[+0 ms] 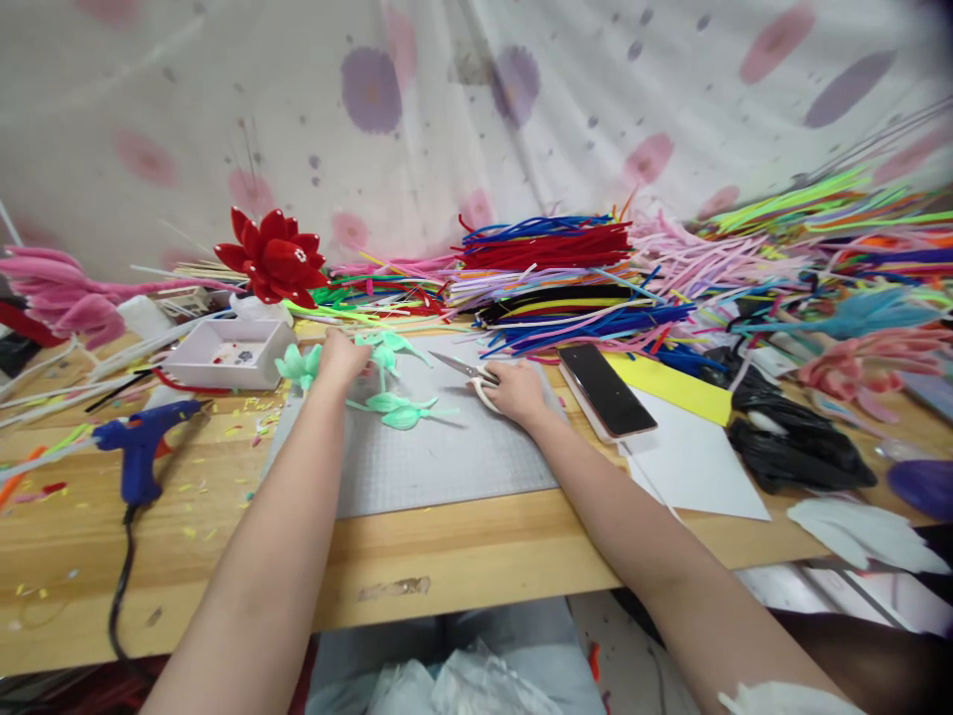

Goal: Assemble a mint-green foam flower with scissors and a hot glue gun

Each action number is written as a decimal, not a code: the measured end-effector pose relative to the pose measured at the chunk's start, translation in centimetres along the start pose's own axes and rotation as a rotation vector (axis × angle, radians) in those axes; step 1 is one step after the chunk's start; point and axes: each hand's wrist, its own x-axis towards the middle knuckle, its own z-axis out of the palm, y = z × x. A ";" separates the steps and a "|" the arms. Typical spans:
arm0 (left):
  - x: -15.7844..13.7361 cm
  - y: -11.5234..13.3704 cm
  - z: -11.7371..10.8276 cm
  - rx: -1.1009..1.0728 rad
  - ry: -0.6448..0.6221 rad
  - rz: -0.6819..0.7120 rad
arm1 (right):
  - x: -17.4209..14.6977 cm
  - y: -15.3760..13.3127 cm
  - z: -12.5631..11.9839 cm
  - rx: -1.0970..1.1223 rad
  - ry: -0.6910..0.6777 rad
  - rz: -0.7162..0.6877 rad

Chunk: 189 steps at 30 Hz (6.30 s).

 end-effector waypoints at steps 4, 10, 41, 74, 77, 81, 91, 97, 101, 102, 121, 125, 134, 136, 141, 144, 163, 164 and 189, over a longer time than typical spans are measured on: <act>-2.0 0.0 -1.2 -0.359 -0.086 0.059 | 0.1 -0.1 0.2 0.025 0.031 -0.005; -5.1 -1.0 -0.4 -0.891 -0.320 -0.261 | -0.1 -0.6 -0.2 0.042 0.070 -0.036; -6.8 -2.6 1.5 -1.080 -0.509 -0.443 | -0.2 -1.3 0.1 -0.042 -0.009 -0.211; -7.4 -1.7 1.9 -1.109 -0.406 -0.550 | -0.1 -1.4 -0.4 -0.096 0.017 -0.195; -7.5 -1.6 1.8 -1.120 -0.412 -0.563 | -0.2 -1.4 -0.5 -0.108 0.024 -0.197; -7.6 -1.4 1.7 -1.122 -0.414 -0.543 | -0.2 -1.4 -0.6 -0.081 0.053 -0.182; -7.6 -1.8 1.9 -1.049 -0.377 -0.416 | -0.1 -1.5 -0.5 -0.034 -0.020 -0.219; -7.6 -1.8 1.9 -1.074 -0.385 -0.425 | -0.1 -1.3 -0.3 -0.033 0.011 -0.221; -7.5 -1.8 1.9 -1.089 -0.388 -0.431 | -0.1 -1.3 -0.3 -0.006 0.014 -0.230; -7.5 -1.9 1.9 -1.090 -0.388 -0.427 | -0.1 -1.3 -0.3 0.000 0.005 -0.235; -7.3 -2.3 1.9 -1.086 -0.420 -0.336 | -0.1 -1.4 -0.4 0.035 -0.063 -0.233; -7.4 -2.3 1.9 -1.085 -0.427 -0.319 | -0.1 -1.3 -0.4 0.016 -0.058 -0.240; -7.6 -2.1 1.9 -1.081 -0.397 -0.348 | -0.1 -1.3 -0.3 0.014 -0.034 -0.239; -7.6 -2.0 1.9 -1.066 -0.391 -0.343 | 0.0 -1.3 -0.3 0.003 -0.037 -0.235; -7.6 -2.1 1.9 -1.058 -0.398 -0.340 | -0.1 -1.3 -0.4 -0.017 -0.021 -0.210; -7.6 -2.1 1.9 -1.062 -0.398 -0.343 | -0.1 -1.2 -0.3 0.005 -0.001 -0.205; -7.6 -1.9 1.9 -1.085 -0.418 -0.385 | 0.0 -1.4 -0.5 -0.008 -0.027 -0.216; -7.6 -1.9 1.9 -1.089 -0.418 -0.388 | 0.0 -1.4 -0.5 -0.005 -0.015 -0.214; -6.2 -3.9 0.8 -0.158 -0.046 0.172 | 0.1 -0.5 0.0 -0.033 0.071 -0.055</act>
